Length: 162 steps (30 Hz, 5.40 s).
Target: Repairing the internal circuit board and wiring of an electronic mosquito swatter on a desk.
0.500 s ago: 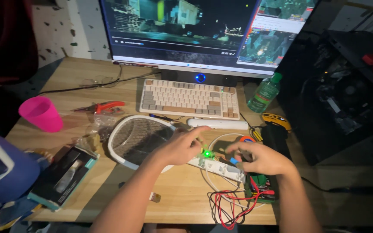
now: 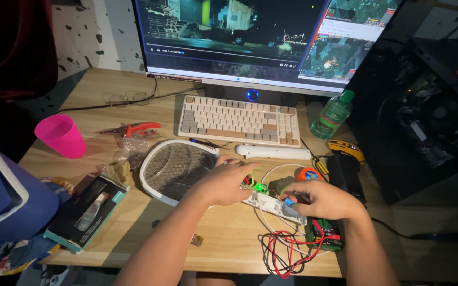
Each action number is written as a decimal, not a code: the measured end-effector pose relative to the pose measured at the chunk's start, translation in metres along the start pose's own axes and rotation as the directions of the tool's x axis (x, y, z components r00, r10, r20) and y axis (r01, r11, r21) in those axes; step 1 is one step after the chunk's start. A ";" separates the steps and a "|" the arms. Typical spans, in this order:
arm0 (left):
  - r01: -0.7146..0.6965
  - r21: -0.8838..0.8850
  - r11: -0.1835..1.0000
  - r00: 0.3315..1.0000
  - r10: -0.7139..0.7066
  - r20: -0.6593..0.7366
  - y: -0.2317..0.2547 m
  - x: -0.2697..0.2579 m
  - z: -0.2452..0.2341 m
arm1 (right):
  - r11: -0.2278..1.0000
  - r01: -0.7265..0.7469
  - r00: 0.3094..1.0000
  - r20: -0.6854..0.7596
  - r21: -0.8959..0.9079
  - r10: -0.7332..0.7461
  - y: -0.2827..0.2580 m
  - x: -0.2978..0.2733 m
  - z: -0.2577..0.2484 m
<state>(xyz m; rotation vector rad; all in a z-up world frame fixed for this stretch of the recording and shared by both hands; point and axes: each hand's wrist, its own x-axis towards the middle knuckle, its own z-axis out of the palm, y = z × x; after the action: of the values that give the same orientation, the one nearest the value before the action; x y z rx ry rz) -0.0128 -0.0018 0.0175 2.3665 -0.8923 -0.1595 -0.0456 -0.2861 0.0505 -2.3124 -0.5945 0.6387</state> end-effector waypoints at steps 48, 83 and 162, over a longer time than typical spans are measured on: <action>-0.076 -0.037 0.996 0.992 0.072 -0.100 -0.007 0.004 0.013 | 0.797 -0.604 0.459 -0.804 0.030 0.378 -0.049 -0.094 0.108; -0.394 -0.282 0.875 0.866 0.251 -0.433 0.113 0.011 0.030 | 0.963 -0.179 0.229 -0.960 -0.203 -0.160 -0.047 -0.107 0.127; -0.341 0.182 0.922 0.821 0.387 -0.419 0.159 0.056 0.106 | 0.963 -0.097 0.065 -0.967 -0.252 -0.247 0.032 -0.110 0.134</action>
<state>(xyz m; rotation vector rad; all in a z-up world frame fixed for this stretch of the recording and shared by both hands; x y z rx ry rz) -0.0921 -0.1846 0.0277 2.1285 -1.1106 0.5791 -0.2012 -0.3067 -0.0291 -2.2140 -0.0424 -1.2596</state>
